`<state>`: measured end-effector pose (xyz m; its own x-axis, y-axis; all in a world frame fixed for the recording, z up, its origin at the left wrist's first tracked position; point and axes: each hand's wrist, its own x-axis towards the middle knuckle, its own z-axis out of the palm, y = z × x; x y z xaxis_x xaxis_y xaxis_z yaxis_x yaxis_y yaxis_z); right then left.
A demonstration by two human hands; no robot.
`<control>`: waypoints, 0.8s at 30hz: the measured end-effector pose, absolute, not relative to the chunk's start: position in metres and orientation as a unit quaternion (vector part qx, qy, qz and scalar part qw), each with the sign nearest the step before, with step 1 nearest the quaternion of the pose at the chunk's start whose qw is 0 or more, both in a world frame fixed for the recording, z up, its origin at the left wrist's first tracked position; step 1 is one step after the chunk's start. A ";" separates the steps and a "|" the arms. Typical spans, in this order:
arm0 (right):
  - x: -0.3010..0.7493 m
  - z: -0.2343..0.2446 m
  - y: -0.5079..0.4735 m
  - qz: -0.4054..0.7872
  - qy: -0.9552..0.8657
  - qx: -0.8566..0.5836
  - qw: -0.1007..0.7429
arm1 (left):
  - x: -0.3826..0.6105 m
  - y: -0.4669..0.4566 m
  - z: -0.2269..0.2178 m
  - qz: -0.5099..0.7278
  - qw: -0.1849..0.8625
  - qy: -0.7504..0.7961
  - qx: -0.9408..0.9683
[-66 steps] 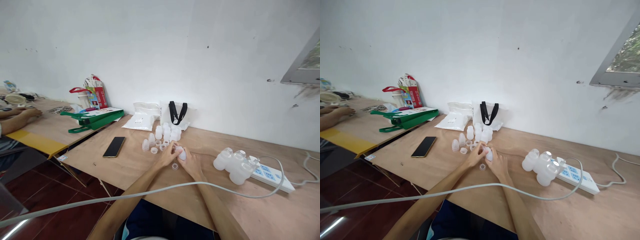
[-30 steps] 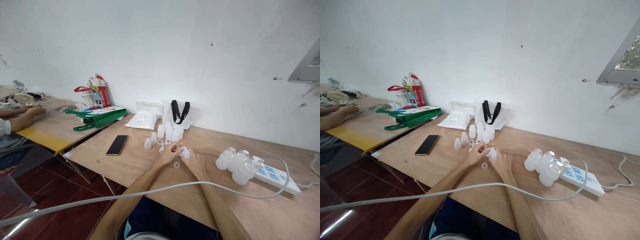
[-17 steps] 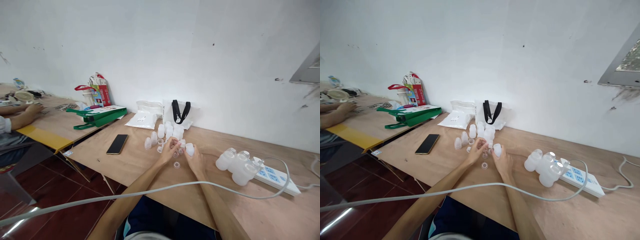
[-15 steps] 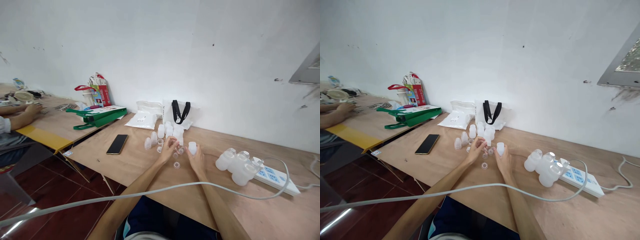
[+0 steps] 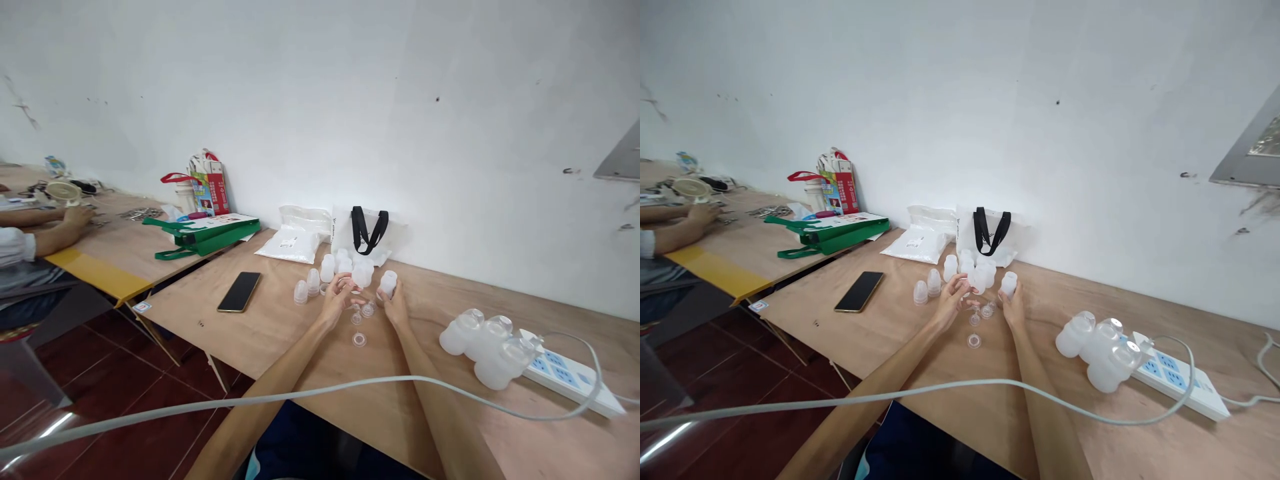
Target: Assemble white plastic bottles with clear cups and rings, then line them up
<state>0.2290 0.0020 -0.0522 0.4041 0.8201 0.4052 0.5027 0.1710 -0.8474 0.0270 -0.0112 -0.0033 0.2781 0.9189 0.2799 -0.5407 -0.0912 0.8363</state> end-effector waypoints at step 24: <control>0.196 -0.032 -0.096 0.339 -0.567 -0.467 0.588 | 0.024 -0.026 -0.019 0.384 0.296 0.195 0.852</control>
